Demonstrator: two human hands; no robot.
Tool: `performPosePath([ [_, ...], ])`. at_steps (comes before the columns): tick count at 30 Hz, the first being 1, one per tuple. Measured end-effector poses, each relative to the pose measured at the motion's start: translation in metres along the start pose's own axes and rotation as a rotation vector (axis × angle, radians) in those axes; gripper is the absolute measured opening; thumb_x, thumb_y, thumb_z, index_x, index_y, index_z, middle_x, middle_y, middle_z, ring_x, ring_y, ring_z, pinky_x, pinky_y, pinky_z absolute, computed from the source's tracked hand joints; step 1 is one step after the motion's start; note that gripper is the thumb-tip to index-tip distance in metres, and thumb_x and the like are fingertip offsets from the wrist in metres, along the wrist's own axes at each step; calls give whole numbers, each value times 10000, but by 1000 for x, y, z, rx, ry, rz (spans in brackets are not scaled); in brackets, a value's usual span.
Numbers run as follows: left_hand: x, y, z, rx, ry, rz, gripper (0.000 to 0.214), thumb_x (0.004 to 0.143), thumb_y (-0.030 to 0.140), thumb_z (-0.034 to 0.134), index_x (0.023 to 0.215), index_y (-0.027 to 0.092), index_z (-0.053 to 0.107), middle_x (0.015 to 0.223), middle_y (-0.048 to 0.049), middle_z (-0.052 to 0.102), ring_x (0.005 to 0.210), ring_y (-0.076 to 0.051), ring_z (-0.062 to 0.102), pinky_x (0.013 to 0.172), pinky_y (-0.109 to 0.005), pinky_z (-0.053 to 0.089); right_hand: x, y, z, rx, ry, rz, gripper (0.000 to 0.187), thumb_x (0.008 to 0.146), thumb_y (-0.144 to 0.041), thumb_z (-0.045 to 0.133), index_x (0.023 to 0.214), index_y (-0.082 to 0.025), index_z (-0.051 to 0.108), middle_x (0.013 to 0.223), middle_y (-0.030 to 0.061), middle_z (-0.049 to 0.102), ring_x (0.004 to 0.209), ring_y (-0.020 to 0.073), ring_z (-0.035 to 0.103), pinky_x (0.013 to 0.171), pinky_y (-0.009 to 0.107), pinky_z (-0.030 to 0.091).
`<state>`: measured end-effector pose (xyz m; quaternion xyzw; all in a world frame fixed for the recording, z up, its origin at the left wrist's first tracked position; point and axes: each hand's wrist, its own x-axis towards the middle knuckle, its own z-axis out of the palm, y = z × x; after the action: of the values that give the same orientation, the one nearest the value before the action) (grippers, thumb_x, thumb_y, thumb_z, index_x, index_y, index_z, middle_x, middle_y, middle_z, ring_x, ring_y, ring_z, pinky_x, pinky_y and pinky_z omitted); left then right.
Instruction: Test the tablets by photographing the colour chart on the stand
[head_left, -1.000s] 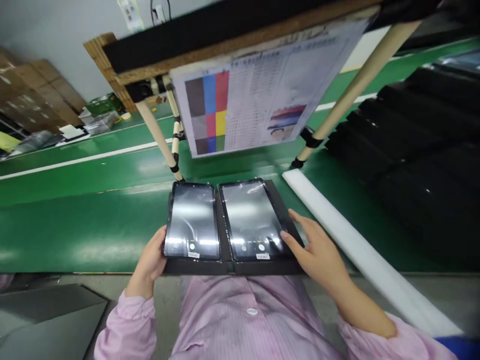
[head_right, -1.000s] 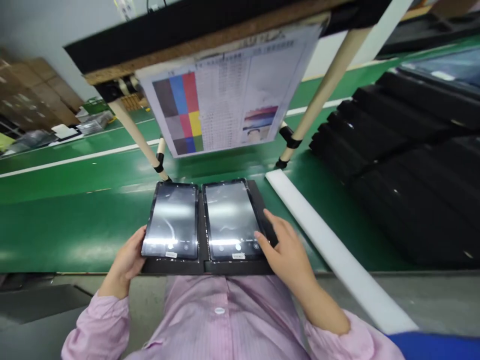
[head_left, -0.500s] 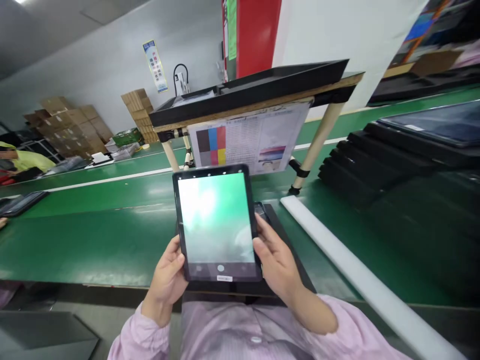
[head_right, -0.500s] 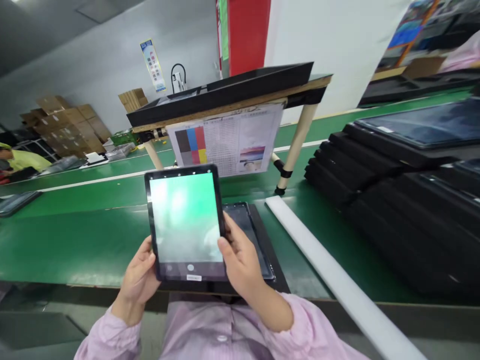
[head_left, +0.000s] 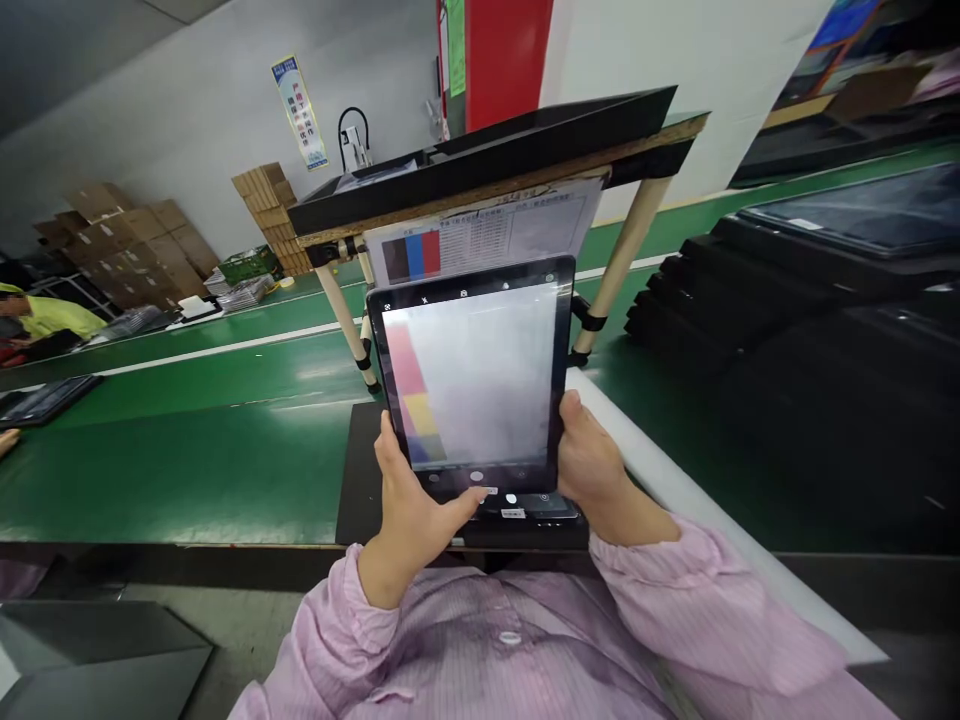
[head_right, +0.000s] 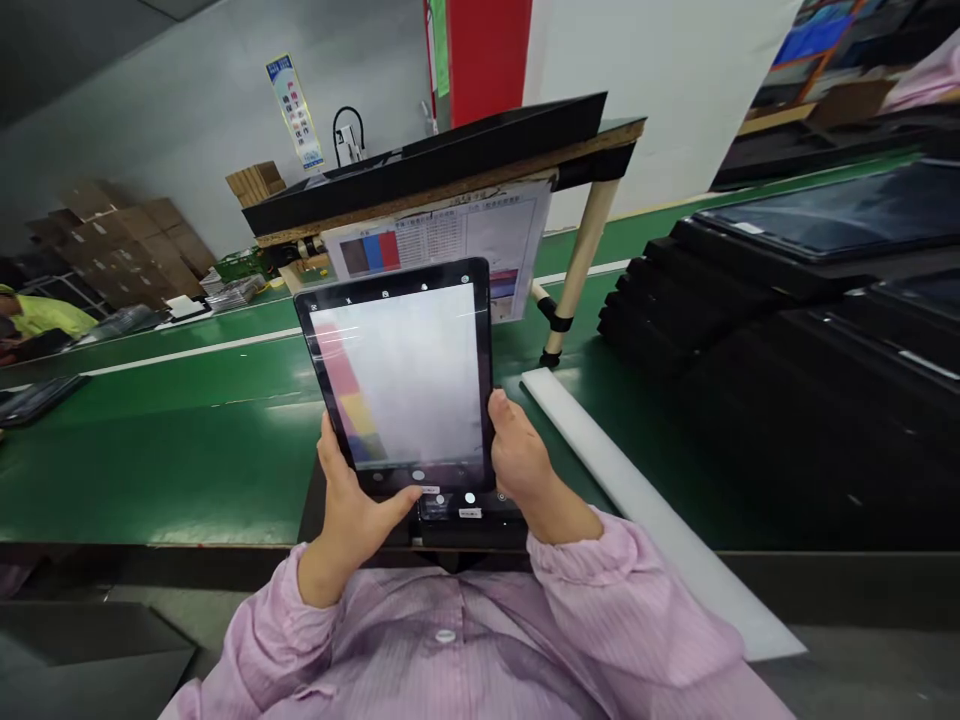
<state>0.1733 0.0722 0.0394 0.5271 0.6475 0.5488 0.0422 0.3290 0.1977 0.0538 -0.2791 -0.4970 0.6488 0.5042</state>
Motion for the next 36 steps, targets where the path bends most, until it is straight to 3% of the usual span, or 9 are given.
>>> performPosePath([
  [6, 0, 5, 11, 5, 44, -118, 1270, 654, 527, 875, 1576, 155, 86, 1510, -269, 278, 1492, -463, 203, 1201, -633, 226, 2, 3, -4, -107, -28, -24, 841, 776, -927, 451, 1155, -206, 661, 1033, 106, 726, 1149, 340, 650, 947, 494, 583],
  [13, -2, 5, 13, 13, 36, -118, 1357, 605, 630, 877, 1574, 143, 62, 1506, -281, 281, 1482, -470, 229, 1201, -639, 219, 1, 3, -4, -94, -39, -38, 804, 801, -901, 443, 1111, -200, 684, 1006, 108, 728, 1167, 336, 639, 966, 501, 571],
  [19, -6, 5, 14, -31, 63, -119, 1359, 588, 597, 904, 1575, 118, 101, 1531, -292, 267, 1501, -462, 203, 1218, -615, 196, 1, 1, -2, -80, -38, -55, 810, 780, -916, 464, 1081, -200, 692, 1003, 100, 730, 1189, 334, 629, 981, 495, 570],
  [23, -3, -4, 7, -350, 82, -115, 1009, 783, 596, 769, 1551, 179, 265, 1552, -222, 357, 1465, -364, 359, 1222, -488, 276, -3, 1, -3, -88, -48, -71, 813, 792, -918, 454, 1126, -215, 690, 1075, 97, 723, 1235, 331, 602, 1009, 494, 560],
  [25, 2, -10, 0, -622, 60, -255, 818, 854, 626, 672, 1514, 247, 373, 1517, -153, 469, 1392, -316, 476, 1158, -438, 394, -8, 0, -4, -100, -59, -92, 790, 835, -889, 430, 1171, -220, 685, 1138, 95, 710, 1283, 323, 568, 1051, 491, 536],
  [27, 7, -14, -7, -828, 44, -446, 732, 845, 598, 696, 1481, 337, 445, 1476, -62, 554, 1351, -276, 529, 1085, -386, 475, -15, -7, -3, -113, -93, -112, 739, 886, -837, 424, 1217, -228, 681, 1237, 85, 677, 1344, 306, 515, 1116, 472, 488],
  [29, 9, -16, -14, -935, 52, -558, 717, 814, 505, 764, 1463, 422, 473, 1447, 20, 595, 1361, -239, 528, 1066, -342, 492, -20, -19, 0, -180, -160, -193, 703, 935, -777, 421, 1345, -243, 623, 1399, 58, 582, 1426, 278, 418, 1206, 444, 383],
  [32, 8, -16, -20, -1040, 68, -612, 736, 787, 441, 812, 1441, 506, 482, 1429, 79, 611, 1383, -219, 514, 1071, -328, 494, -23, -43, 6, -379, -267, -416, 717, 1004, -691, 359, 1588, -276, 327, 1600, 1, 322, 1501, 236, 265, 1275, 409, 224],
  [36, 2, -21, -22, -1129, 34, -690, 745, 731, 450, 866, 1389, 540, 530, 1455, 95, 588, 1411, -241, 485, 1064, -354, 515, -15, -66, 11, -595, -337, -609, 666, 1061, -582, 276, 1634, -291, 100, 1645, -45, 146, 1521, 214, 181, 1276, 381, 202],
])
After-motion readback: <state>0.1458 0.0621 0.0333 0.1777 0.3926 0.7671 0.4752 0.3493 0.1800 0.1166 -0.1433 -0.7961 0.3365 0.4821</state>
